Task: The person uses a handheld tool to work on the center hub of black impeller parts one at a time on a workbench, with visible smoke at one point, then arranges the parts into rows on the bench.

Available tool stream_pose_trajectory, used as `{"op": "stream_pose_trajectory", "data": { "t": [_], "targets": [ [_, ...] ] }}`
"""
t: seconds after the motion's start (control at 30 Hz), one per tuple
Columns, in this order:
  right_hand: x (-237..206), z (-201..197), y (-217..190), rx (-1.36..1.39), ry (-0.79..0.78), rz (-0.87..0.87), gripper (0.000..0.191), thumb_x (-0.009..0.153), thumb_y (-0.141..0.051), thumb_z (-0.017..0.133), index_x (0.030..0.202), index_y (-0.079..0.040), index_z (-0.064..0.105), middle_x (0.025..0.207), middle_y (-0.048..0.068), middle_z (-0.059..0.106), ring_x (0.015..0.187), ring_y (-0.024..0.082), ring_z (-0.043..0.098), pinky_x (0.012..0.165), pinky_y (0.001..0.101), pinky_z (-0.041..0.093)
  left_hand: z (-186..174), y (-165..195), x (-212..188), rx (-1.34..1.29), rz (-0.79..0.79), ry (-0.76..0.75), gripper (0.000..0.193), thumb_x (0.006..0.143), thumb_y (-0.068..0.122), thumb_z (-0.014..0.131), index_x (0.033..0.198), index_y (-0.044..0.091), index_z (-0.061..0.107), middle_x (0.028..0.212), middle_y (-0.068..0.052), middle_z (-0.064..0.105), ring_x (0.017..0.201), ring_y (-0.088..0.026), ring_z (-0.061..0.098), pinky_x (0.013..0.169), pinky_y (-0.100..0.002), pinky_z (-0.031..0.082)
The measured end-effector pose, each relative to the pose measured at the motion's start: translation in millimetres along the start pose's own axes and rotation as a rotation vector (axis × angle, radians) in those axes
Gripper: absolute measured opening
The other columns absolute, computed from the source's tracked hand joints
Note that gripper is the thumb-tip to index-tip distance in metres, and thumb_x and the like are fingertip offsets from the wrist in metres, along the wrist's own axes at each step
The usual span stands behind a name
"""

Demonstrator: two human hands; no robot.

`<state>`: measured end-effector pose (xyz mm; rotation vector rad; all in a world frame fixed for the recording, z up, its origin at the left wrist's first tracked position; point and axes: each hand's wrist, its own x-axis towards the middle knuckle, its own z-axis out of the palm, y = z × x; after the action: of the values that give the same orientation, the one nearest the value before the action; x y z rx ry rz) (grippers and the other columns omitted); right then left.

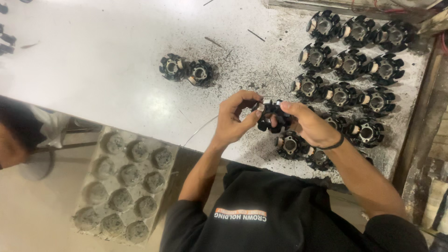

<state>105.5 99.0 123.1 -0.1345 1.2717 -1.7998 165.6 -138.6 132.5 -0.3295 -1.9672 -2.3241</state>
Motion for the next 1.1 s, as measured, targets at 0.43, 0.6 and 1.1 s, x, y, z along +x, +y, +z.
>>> {"op": "stream_pose_trajectory", "data": {
  "t": [0.43,0.6,1.1],
  "targets": [
    [103,-63,-4,-1.405,0.421,-0.635,0.046,0.102,-0.045,0.071,0.101,0.001,0.071,0.109,0.018,0.061,0.106,0.033,0.056,0.095,0.0445,0.046,-102,-65,39,1.082,-0.095,0.314,0.059,0.100,0.038,0.072,0.141,0.001,0.053,0.152,-0.026,0.044,0.141,-0.040,0.042,0.116,-0.057,0.038],
    [111,-75,-12,-1.828,0.422,-0.719,0.045,0.092,-0.046,0.074,0.102,-0.003,0.072,0.137,0.029,0.054,0.128,0.042,0.051,0.114,0.0567,0.030,-133,-70,44,1.554,-0.185,0.260,0.047,0.086,0.039,0.078,0.102,-0.003,0.065,0.145,-0.030,0.044,0.132,-0.048,0.042,0.103,-0.059,0.041],
    [70,-46,-5,-1.979,0.398,-0.577,0.040,0.092,-0.040,0.070,0.115,-0.008,0.078,0.140,0.026,0.058,0.129,0.034,0.057,0.121,0.0557,0.028,-34,-95,84,0.964,0.231,-0.344,0.036,0.088,0.031,0.082,0.116,0.011,0.072,0.158,-0.015,0.042,0.139,-0.036,0.050,0.117,-0.049,0.041]
  ]
}}
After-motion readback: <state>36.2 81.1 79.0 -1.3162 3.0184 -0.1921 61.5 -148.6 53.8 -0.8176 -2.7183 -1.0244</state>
